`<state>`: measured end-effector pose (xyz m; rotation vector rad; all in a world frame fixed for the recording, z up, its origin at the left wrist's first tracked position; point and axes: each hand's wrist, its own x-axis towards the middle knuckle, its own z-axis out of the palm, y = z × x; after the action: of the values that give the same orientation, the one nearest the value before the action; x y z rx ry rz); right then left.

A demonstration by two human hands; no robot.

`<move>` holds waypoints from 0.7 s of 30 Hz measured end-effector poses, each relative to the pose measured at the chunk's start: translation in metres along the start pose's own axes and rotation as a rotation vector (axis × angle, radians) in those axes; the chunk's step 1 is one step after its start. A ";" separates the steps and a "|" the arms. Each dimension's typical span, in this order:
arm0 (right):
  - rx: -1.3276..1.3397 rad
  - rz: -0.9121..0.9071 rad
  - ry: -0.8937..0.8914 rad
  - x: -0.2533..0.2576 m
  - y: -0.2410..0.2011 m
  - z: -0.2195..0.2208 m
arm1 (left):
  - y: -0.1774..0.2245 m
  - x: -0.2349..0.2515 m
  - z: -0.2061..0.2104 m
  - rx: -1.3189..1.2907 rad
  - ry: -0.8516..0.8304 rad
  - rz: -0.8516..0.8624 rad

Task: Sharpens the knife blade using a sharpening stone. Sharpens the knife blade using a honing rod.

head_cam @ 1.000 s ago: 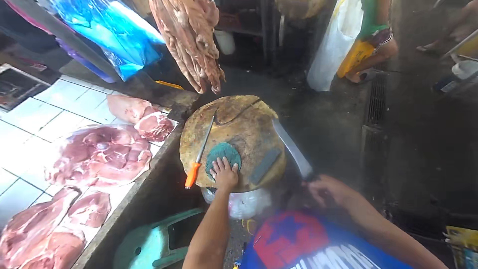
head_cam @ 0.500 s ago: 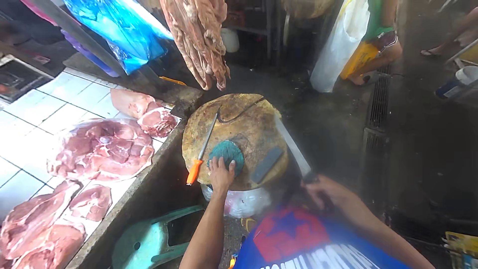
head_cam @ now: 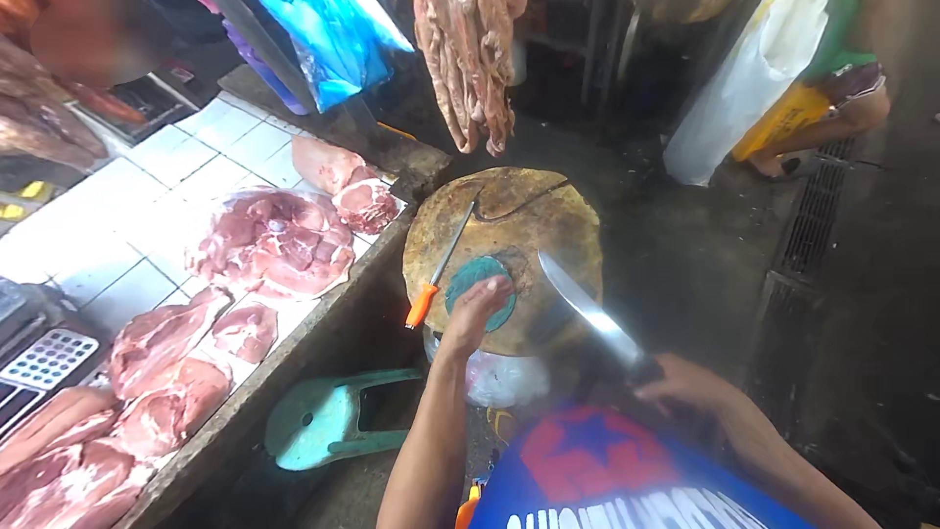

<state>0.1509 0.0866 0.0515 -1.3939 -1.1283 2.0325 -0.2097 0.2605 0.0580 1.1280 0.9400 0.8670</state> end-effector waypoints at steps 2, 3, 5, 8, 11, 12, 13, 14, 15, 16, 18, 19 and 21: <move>-0.034 -0.005 -0.039 0.001 -0.001 0.001 | 0.021 -0.004 0.015 -0.120 -0.117 0.073; -0.047 -0.007 -0.054 0.001 -0.001 0.002 | 0.027 -0.006 0.021 -0.137 -0.161 0.096; -0.058 -0.004 -0.066 0.001 -0.002 0.004 | 0.033 -0.007 0.029 -0.177 -0.220 0.136; -0.076 0.010 -0.079 0.001 -0.001 0.005 | 0.036 -0.006 0.036 -0.231 -0.277 0.147; -0.086 0.003 -0.099 -0.002 0.000 0.005 | 0.039 -0.006 0.042 -0.197 -0.249 0.143; -0.089 0.000 -0.103 -0.002 0.000 0.004 | 0.040 -0.006 0.044 -0.174 -0.230 0.142; -0.092 0.002 -0.107 -0.002 0.001 0.003 | 0.040 -0.006 0.045 -0.156 -0.210 0.140; -0.097 0.005 -0.112 -0.002 0.002 0.002 | 0.040 -0.005 0.047 -0.143 -0.195 0.136; -0.095 0.010 -0.115 -0.002 0.004 0.001 | 0.038 -0.006 0.047 -0.128 -0.184 0.133; -0.089 0.014 -0.118 -0.002 0.006 -0.001 | 0.037 -0.006 0.048 -0.115 -0.181 0.130; -0.076 0.027 -0.130 -0.002 0.007 -0.003 | 0.036 -0.003 0.049 -0.109 -0.169 0.112; -0.073 0.035 -0.133 -0.003 0.008 -0.002 | 0.033 0.000 0.048 -0.109 -0.162 0.099; -0.092 0.037 -0.131 -0.004 0.009 0.001 | 0.027 0.001 0.045 -0.093 -0.139 0.079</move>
<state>0.1529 0.0782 0.0465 -1.3502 -1.2752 2.1497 -0.1699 0.2513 0.0909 1.1355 0.7378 0.8758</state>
